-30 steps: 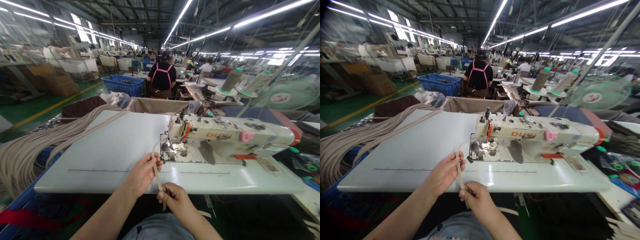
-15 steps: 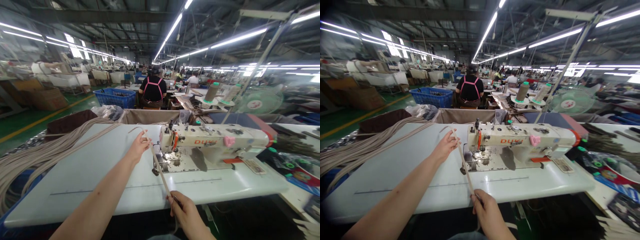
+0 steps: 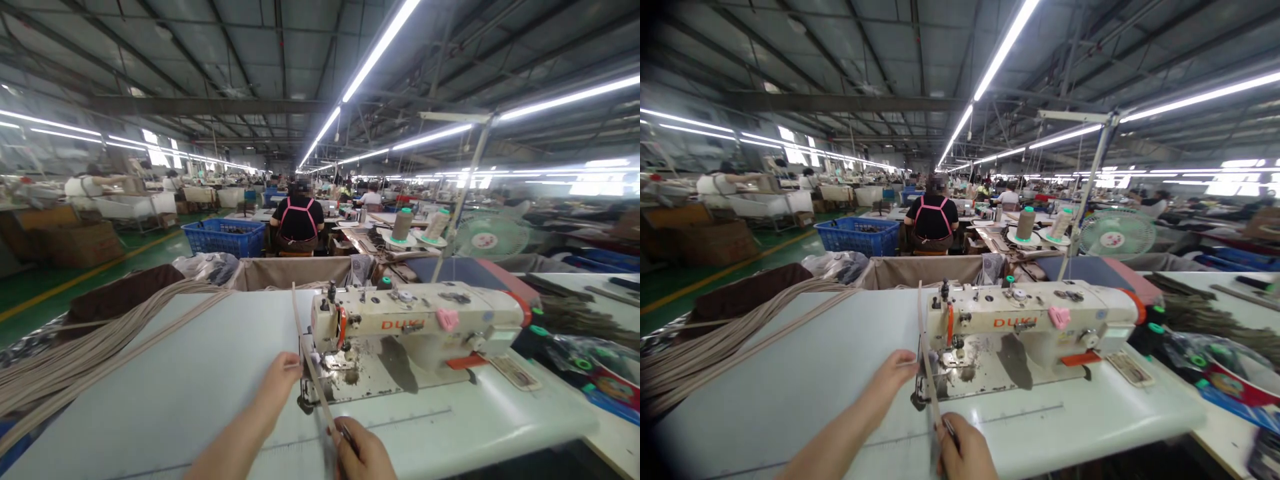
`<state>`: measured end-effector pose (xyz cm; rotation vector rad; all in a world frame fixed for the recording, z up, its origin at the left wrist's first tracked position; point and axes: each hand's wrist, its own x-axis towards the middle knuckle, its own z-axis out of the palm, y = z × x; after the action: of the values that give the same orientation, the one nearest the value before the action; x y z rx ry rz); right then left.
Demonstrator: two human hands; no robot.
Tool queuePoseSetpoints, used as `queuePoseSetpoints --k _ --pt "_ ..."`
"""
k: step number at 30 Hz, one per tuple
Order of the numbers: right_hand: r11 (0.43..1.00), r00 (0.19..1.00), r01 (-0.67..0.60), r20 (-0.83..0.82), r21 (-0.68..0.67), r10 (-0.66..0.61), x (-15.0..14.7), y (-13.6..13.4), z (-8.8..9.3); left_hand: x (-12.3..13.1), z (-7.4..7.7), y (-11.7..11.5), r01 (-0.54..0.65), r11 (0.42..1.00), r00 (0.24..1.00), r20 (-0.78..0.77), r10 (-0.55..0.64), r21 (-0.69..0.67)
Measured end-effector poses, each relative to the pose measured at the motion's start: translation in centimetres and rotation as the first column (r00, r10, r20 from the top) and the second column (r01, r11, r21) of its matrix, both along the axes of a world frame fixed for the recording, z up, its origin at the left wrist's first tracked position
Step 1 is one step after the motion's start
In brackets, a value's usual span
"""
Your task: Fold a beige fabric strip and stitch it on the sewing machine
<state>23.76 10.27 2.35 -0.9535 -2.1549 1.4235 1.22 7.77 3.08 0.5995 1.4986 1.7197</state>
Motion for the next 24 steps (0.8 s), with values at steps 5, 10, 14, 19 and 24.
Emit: queuePoseSetpoints --k 5,10,14,19,24 --pt "0.998 0.997 0.056 -0.058 0.016 -0.055 -0.8 1.7 0.9 2.7 -3.0 -3.4 0.408 0.894 0.522 -0.757 -0.394 -0.184" --pt "0.995 0.989 0.096 -0.116 0.035 -0.091 -1.4 2.5 0.5 4.4 -7.6 -4.4 0.558 0.757 -0.116 -0.935 -0.334 -0.339" --pt "0.987 0.985 0.151 -0.088 0.053 -0.146 -1.0 2.7 -0.5 2.9 -9.3 -5.6 0.448 0.808 -0.205 -0.924 -0.323 -0.381" --pt "0.992 0.992 0.117 -0.048 0.037 -0.115 -0.2 3.2 -0.9 -1.8 -5.3 -8.7 0.286 0.753 -0.134 -0.802 -0.582 -0.593" --pt "0.986 0.992 0.126 -0.025 0.108 -0.124 -0.3 2.8 -0.4 -7.5 -2.6 -9.7 -0.069 0.803 0.044 -0.806 -0.590 -0.591"
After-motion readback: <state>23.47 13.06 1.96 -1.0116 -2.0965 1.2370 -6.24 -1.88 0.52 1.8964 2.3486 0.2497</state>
